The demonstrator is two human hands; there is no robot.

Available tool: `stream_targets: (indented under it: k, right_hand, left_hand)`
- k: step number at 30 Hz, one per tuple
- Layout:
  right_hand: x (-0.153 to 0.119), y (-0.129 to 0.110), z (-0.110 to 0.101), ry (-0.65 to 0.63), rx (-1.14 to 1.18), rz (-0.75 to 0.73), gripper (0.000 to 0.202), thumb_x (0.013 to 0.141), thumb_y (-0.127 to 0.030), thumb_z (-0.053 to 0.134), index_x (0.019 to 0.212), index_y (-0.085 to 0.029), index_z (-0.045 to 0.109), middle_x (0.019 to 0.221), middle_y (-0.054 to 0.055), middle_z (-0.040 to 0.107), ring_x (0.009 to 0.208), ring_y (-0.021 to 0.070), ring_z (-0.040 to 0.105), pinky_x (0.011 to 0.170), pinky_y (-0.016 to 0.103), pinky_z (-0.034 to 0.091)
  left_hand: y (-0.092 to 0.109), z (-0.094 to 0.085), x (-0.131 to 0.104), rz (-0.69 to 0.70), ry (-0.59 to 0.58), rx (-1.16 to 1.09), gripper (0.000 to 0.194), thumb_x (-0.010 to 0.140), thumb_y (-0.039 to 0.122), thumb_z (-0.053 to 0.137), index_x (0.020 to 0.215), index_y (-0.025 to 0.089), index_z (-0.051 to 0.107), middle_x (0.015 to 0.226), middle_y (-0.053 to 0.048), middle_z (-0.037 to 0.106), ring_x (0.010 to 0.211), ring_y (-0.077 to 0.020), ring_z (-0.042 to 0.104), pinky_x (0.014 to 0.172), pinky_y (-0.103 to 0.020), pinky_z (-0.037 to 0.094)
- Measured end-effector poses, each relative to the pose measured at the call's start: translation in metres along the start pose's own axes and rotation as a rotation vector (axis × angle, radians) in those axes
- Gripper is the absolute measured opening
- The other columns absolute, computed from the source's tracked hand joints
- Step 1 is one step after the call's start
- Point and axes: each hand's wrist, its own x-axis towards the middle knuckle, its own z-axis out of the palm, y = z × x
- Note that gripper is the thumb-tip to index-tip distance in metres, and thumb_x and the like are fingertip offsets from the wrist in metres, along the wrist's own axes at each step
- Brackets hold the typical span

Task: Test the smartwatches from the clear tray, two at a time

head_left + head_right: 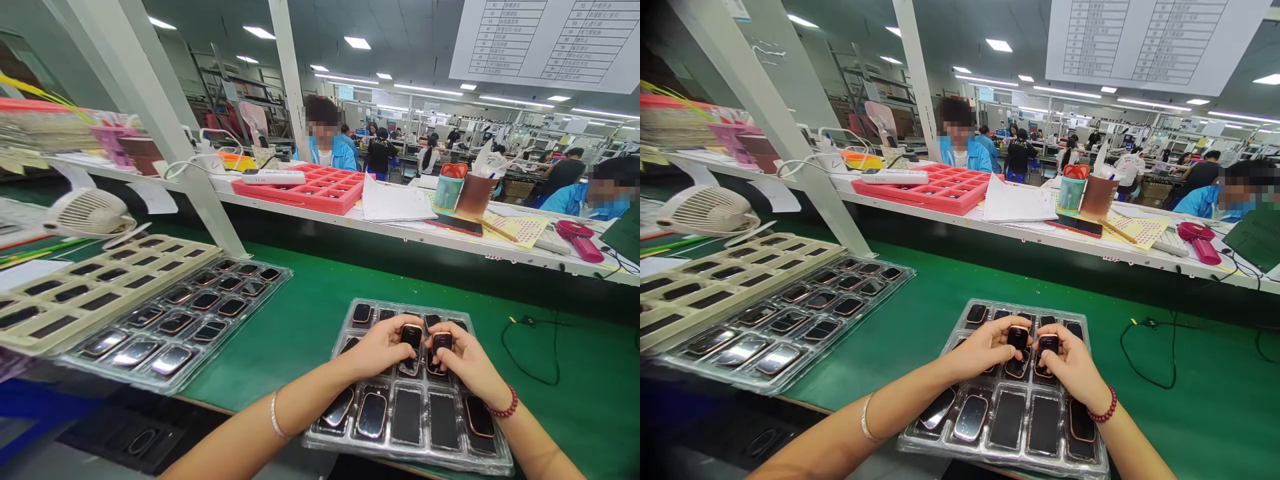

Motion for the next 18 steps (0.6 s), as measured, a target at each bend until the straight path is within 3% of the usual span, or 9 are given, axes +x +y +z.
stream_targets:
  k: [8,15,18]
  right_hand:
    - [-0.0015,-0.0022,0.0018,-0.007,-0.01,-0.004,0.025,0.076,-0.014,0.052,0.1,-0.02,0.05,0.086,0.002,0.06,0.063,0.0117,0.055,0.056,0.023,0.046]
    - [-0.0032,-0.0053,0.0028,-0.011,0.007,-0.007,0.034,0.07,-0.011,0.054,0.103,-0.02,0.049,0.088,0.002,0.06,0.066,0.0126,0.054,0.054,0.022,0.045]
    - [-0.0037,-0.0057,0.0029,0.012,0.035,0.004,0.031,0.073,-0.015,0.054,0.103,-0.02,0.05,0.09,0.003,0.06,0.065,0.0134,0.055,0.052,0.024,0.046]
  left_hand:
    - [-0.0034,-0.0011,0.0018,-0.02,0.012,0.019,0.04,0.07,0.011,0.047,0.11,0.015,0.05,0.092,-0.007,0.062,0.067,-0.013,0.062,0.049,-0.019,0.037]
    - [-0.0078,-0.0028,0.0047,0.05,0.011,-0.189,0.046,0.055,-0.003,0.048,0.096,0.018,0.048,0.081,0.001,0.057,0.067,-0.0092,0.056,0.061,-0.022,0.043]
    - [-0.0068,-0.0071,0.0067,0.025,-0.011,-0.272,0.05,0.051,-0.004,0.05,0.096,0.019,0.048,0.074,0.004,0.055,0.058,-0.0061,0.052,0.055,-0.018,0.04]
